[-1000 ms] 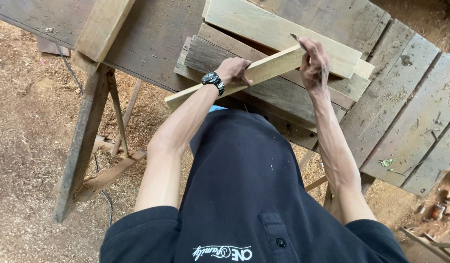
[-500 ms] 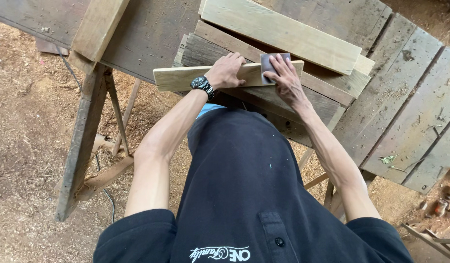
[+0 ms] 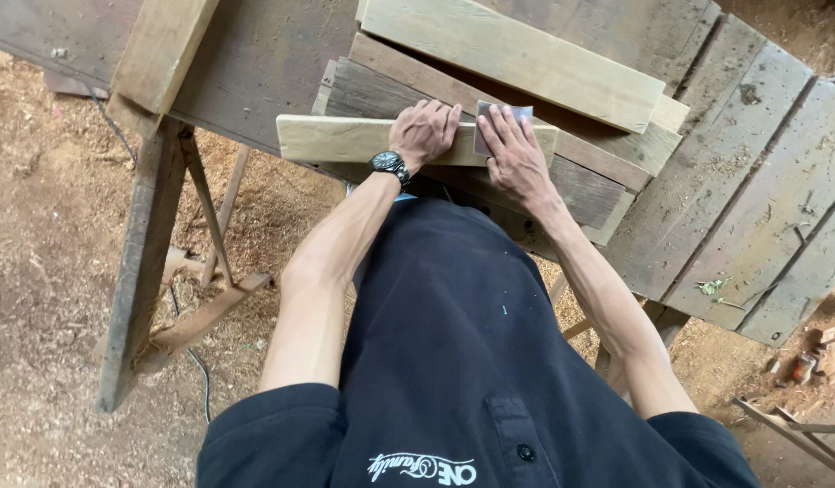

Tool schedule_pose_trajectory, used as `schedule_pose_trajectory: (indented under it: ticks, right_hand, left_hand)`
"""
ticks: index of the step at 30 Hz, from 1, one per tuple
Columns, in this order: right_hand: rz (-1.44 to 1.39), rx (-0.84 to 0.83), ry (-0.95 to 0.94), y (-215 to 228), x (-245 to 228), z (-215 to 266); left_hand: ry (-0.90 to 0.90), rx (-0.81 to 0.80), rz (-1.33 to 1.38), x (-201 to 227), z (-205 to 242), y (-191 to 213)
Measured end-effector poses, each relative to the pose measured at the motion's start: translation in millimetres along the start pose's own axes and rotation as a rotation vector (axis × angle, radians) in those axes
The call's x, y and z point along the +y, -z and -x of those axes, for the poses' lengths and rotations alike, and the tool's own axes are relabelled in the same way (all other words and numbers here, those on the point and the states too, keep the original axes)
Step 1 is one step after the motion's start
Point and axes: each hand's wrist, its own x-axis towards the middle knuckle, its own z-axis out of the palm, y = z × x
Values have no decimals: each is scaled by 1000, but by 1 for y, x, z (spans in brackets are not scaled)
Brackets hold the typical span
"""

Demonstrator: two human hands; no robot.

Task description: The person sands the surface and edges of several thin wooden planks by hand with a piece of sandpaper on a wooden workbench.

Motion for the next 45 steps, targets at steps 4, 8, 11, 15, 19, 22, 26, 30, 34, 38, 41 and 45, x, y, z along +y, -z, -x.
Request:
schedule_pose_trajectory:
  ticks: [4, 8, 11, 15, 19, 22, 26, 30, 34, 38, 41, 45]
  right_hand:
    - [45, 1, 1, -1, -5, -5]
    - [17, 24, -2, 3, -11, 0]
    - [5, -31, -26, 6, -12, 12]
    - [42, 25, -33, -5, -6, 2]
    - [73, 33, -31, -8, -17, 9]
    - [50, 36, -35, -3, -19, 7]
    - [2, 47, -127, -9, -20, -2]
    - [36, 40, -83, -8, -24, 9]
    - [9, 33, -135, -10, -17, -6]
    - [29, 51, -92, -14, -25, 2]
    - [79, 57, -67, -15, -34, 9]
    - [-28, 57, -134, -16, -22, -10]
  left_hand:
    - [1, 77, -29, -8, 1, -13]
    - [37, 83, -20, -3, -2, -19]
    - [38, 91, -49, -4, -5, -16]
    - [28, 70, -11, -5, -3, -18]
    - [29, 117, -15, -7, -4, -25]
    - [38, 158, -9, -6, -4, -24]
    - [40, 71, -18, -9, -2, -26]
    - [37, 72, -4, -7, -3, -23]
    - [48, 87, 3, -8, -6, -24]
    - [62, 91, 22, -9, 1, -26]
    - [71, 79, 38, -9, -3, -26]
    - [42, 112, -12, -13, -3, -30]
